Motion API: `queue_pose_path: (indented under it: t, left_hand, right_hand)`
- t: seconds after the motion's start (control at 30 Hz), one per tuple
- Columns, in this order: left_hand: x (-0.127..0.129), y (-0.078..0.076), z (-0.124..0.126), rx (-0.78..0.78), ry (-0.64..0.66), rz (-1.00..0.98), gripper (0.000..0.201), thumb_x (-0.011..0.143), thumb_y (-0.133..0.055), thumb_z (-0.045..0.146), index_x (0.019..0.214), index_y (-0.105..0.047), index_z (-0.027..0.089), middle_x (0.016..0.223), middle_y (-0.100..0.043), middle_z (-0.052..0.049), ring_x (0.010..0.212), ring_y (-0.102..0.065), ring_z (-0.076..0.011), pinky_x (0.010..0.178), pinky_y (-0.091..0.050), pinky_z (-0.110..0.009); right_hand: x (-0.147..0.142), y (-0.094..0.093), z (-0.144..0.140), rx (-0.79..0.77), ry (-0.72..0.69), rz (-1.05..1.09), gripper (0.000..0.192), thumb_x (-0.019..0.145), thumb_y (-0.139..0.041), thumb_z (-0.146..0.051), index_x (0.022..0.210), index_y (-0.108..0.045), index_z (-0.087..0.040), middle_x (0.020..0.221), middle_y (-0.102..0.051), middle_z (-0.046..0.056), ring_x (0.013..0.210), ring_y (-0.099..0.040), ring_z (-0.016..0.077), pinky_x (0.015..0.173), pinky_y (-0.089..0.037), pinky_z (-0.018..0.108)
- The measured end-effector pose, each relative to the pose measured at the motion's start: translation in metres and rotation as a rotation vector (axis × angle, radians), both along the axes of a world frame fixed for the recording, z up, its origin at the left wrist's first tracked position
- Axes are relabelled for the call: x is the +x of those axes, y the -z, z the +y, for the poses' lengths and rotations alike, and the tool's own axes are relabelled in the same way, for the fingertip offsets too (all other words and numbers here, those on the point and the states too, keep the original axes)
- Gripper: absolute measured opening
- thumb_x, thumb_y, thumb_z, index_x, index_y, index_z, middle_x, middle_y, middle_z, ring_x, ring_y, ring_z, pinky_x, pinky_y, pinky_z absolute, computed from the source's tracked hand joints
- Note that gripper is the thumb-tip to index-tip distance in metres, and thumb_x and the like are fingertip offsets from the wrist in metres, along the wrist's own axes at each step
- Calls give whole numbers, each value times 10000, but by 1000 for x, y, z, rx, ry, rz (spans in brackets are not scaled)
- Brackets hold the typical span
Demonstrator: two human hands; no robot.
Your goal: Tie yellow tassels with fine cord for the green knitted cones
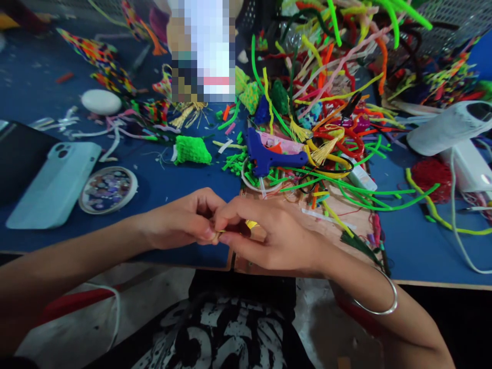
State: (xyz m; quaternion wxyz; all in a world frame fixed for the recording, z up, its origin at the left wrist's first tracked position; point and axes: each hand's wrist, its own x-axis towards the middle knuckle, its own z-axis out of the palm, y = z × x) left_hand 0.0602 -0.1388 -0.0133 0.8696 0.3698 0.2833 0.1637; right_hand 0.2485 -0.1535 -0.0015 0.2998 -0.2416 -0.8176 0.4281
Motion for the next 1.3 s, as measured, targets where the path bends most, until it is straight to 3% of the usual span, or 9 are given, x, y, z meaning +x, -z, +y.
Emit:
queue_pose_path:
  t: [0.17, 0.4, 0.77, 1.0, 1.3]
  left_hand:
    - [-1, 0, 0, 16, 10, 17, 214, 560, -648, 112, 462, -458, 119, 412, -400, 72, 389, -306, -9, 397, -211, -160]
    - [-1, 2, -1, 26, 4, 35, 115, 557, -655, 108, 512, -549, 107, 404, -418, 70, 393, -307, -14, 395, -211, -161]
    - [-2, 0, -1, 17, -16, 29, 125, 552, -667, 131, 499, -555, 111, 403, -440, 62, 384, -347, -21, 391, -233, -161]
    - [-2, -4, -1, -13, -16, 16, 183, 562, -665, 134, 476, -504, 113, 424, -414, 71, 386, -306, -6, 386, -203, -156]
    - [-1, -3, 0, -50, -13, 5, 189, 564, -667, 130, 510, -485, 126, 427, -412, 74, 387, -274, -3, 383, -176, -154]
  right_hand:
    - [0, -2, 1, 65, 29, -29, 80, 832, -577, -92, 877, -578, -158, 730, -614, -45, 618, -524, 24, 602, -397, 143]
    - [1, -2, 0, 41, 8, -197, 70, 842, -557, -167, 881, -510, -201, 740, -551, -51, 642, -494, 49, 589, -373, 169]
    - [0, -2, 3, -112, -82, -43, 70, 881, -491, -116, 853, -467, -175, 812, -536, -41, 698, -462, 30, 631, -378, 141]
    - [1, -2, 1, -120, 6, 61, 78, 870, -531, -111, 893, -508, -182, 814, -540, -50, 724, -513, 23, 676, -413, 134]
    - [1, -3, 1, 99, -8, -17, 133, 861, -557, -74, 954, -558, -169, 845, -635, -44, 758, -567, 12, 696, -409, 110]
